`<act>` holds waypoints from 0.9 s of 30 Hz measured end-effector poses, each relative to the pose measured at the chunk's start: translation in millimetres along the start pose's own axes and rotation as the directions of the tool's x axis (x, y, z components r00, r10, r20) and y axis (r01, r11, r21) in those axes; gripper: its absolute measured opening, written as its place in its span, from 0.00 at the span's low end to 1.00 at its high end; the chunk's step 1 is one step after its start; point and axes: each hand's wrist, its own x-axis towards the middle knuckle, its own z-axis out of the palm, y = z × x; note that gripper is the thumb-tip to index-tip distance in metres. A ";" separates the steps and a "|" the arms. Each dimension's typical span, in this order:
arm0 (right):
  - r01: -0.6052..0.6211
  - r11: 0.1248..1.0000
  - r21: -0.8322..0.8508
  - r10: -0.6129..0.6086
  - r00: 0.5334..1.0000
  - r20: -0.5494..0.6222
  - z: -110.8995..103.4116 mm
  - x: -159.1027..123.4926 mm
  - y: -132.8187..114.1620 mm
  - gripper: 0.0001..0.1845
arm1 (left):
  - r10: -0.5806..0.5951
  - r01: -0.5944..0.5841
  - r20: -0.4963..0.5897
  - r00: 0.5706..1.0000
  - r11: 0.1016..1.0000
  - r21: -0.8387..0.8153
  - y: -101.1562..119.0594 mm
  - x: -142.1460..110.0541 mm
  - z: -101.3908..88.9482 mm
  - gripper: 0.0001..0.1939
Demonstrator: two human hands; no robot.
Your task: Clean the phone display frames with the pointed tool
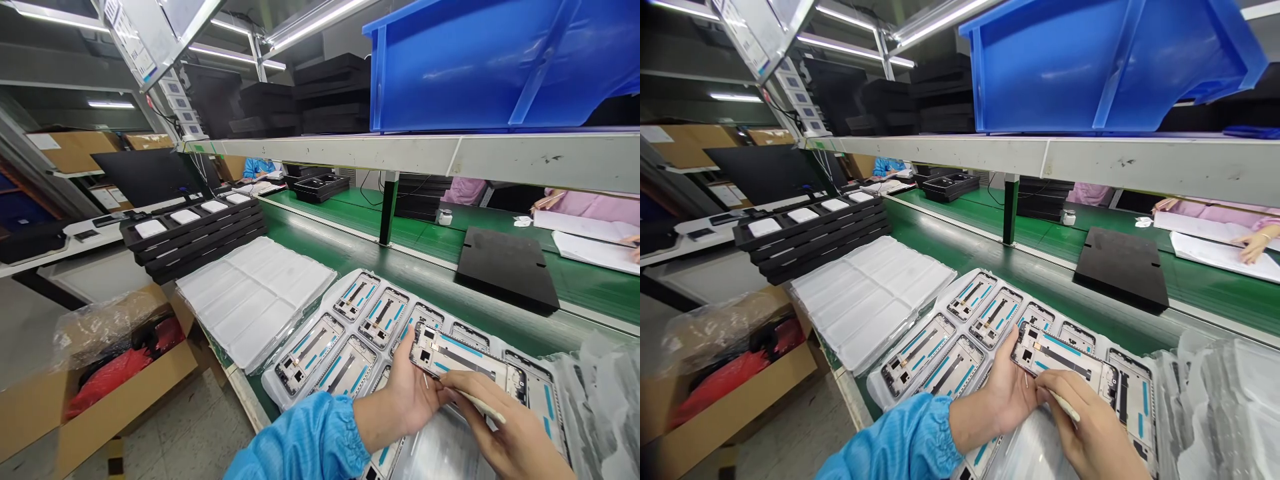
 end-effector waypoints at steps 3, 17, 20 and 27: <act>-0.015 1.000 -0.012 0.015 0.998 -0.067 -3.1 4.9 -5.6 0.09 | -0.001 0.001 0.003 1.000 1.000 -0.021 1.1 -0.5 1.0 0.38; -0.038 0.986 -0.164 0.003 0.979 -0.206 -10.9 7.4 -12.2 0.13 | -0.015 0.017 -0.066 0.998 1.000 0.022 0.9 -1.2 1.2 0.30; -0.178 0.937 -0.302 0.170 0.984 -0.053 -11.9 13.2 -10.4 0.15 | -0.005 0.006 -0.101 0.995 1.000 0.010 3.0 -3.1 4.9 0.24; -0.250 0.802 -0.542 0.467 0.829 0.308 -22.1 29.8 -9.4 0.33 | 0.054 -0.024 -0.203 0.978 0.989 0.148 5.8 -6.3 15.5 0.21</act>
